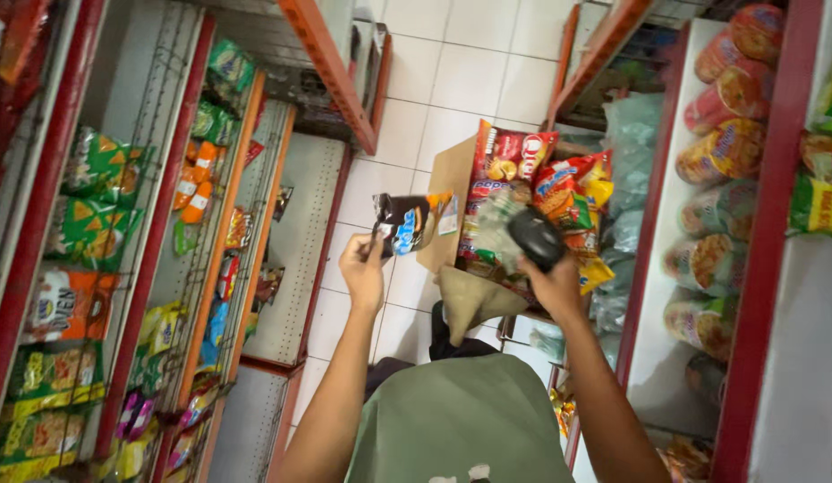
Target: The person takes snack packets from a cardboard box on the floor, wipes them with a cloth, scans the barcode with a handheld scanner, and places them on the store shelf. This process is repeated for multiple packets of different snack brands.
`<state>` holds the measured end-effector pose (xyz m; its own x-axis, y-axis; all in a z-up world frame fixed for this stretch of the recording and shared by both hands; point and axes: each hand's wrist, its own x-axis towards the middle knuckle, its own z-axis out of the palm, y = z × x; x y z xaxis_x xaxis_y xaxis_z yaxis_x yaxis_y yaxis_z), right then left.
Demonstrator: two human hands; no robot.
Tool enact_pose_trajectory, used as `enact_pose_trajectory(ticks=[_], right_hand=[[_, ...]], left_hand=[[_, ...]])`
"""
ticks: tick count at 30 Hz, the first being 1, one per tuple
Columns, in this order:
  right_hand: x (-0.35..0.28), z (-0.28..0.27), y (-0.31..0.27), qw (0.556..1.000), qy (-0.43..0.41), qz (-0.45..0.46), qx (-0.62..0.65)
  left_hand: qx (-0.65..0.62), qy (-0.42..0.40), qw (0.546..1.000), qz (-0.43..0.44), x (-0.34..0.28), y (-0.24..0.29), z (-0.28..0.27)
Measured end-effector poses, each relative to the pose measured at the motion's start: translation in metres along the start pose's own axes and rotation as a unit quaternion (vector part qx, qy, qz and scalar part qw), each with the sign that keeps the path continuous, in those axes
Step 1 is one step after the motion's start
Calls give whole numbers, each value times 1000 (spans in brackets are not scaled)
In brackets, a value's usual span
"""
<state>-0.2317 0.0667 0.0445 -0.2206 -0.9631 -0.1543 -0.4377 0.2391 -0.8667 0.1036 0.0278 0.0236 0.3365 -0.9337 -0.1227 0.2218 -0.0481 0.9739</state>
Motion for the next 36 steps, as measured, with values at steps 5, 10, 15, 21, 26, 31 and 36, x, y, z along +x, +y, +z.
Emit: enact_pose_trajectory(ticks=[5,10,15,21,26,31,36], right_hand=[[23,17,-23,982,-13,-121,-147],[41,15,-34,994,9,-50,-98],[76,46,-22,975,34,-60,-210],[62,58,1,905,98,-220,-352],[50,81,15,918,-35,-142,-369],[62,106,32,923,-18,-67,-379],[68,82,37,982,-13,-75,-175]], left_hand=[[-23,24,997,-76,-25,7,-25],[-53,39,988,-143,-39,8,-16],[-94,-4,976,-195,-41,15,1],[-56,-8,972,-229,-48,29,14],[-60,-13,970,-236,-48,27,10],[-79,-19,972,-221,-50,4,2],[-117,-24,976,-181,-53,-8,-6]])
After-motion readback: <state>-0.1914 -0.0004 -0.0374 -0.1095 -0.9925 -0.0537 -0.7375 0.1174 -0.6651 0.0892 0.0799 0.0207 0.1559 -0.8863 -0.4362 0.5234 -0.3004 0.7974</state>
